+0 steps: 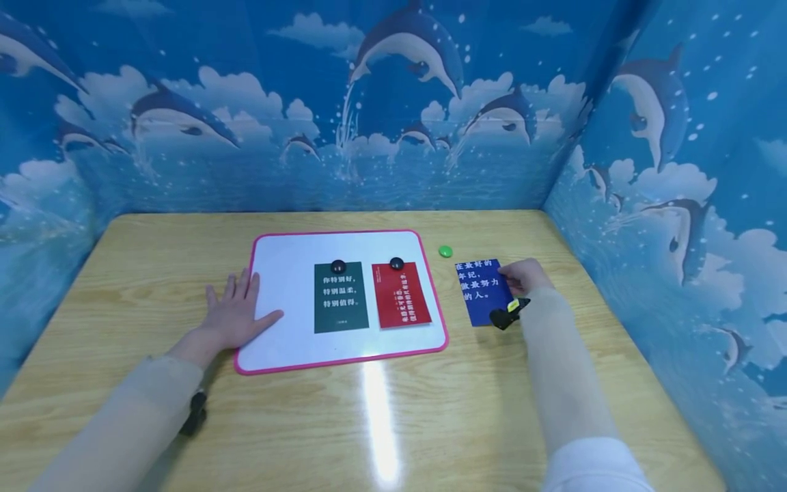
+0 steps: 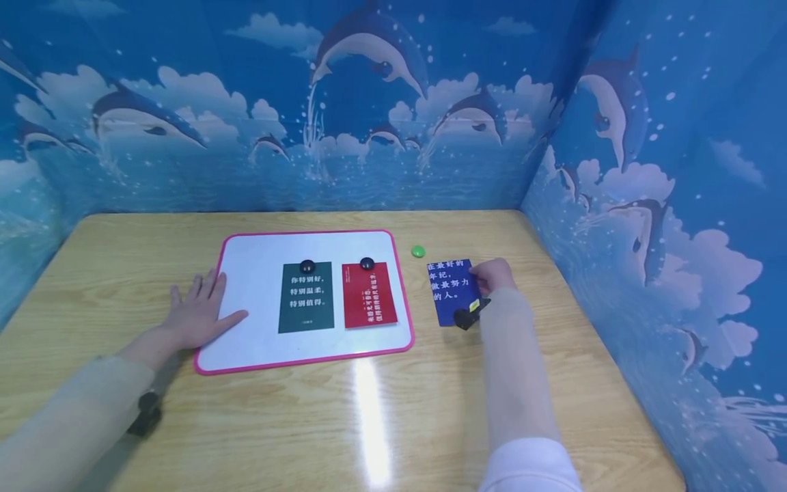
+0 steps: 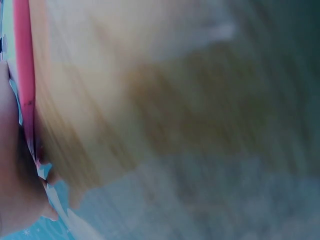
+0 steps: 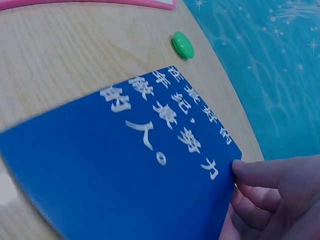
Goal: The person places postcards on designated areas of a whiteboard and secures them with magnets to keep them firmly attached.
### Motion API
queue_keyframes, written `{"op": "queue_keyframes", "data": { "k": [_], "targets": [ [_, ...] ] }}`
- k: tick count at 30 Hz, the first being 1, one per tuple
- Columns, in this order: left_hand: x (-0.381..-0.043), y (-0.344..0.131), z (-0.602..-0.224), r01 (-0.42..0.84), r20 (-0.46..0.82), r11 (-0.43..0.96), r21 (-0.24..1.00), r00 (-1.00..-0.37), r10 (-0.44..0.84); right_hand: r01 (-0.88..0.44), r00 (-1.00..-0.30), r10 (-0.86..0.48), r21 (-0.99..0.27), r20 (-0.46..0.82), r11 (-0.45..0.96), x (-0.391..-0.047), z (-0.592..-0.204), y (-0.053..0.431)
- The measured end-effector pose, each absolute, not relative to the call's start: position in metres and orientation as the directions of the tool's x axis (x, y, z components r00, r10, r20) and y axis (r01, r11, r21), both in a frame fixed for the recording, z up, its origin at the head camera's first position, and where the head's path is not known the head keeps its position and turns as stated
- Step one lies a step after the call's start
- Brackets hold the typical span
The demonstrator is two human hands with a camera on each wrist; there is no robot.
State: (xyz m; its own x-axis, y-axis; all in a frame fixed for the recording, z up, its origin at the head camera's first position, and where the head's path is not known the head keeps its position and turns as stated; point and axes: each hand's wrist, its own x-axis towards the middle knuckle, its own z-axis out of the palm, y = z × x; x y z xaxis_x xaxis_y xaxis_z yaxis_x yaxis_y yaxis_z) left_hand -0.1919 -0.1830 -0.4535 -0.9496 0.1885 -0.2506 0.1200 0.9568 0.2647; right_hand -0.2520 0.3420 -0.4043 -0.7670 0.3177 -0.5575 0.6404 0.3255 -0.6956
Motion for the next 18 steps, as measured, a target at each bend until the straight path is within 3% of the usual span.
{"op": "queue_keyframes", "data": {
  "k": [8,18],
  "targets": [
    [-0.1917,-0.1836,-0.4536,0.119,-0.250,0.957,0.266,-0.950,0.188,0.675,-0.734,0.298,-0.702,-0.609,0.228,-0.2504,-0.3999,0.3396],
    [-0.1926,-0.1843,-0.4558,0.125,-0.241,0.958,0.259,-0.952,0.190,0.716,-0.682,0.142,-0.694,-0.717,-0.068,-0.2575,-0.3958,0.3449]
  ]
}}
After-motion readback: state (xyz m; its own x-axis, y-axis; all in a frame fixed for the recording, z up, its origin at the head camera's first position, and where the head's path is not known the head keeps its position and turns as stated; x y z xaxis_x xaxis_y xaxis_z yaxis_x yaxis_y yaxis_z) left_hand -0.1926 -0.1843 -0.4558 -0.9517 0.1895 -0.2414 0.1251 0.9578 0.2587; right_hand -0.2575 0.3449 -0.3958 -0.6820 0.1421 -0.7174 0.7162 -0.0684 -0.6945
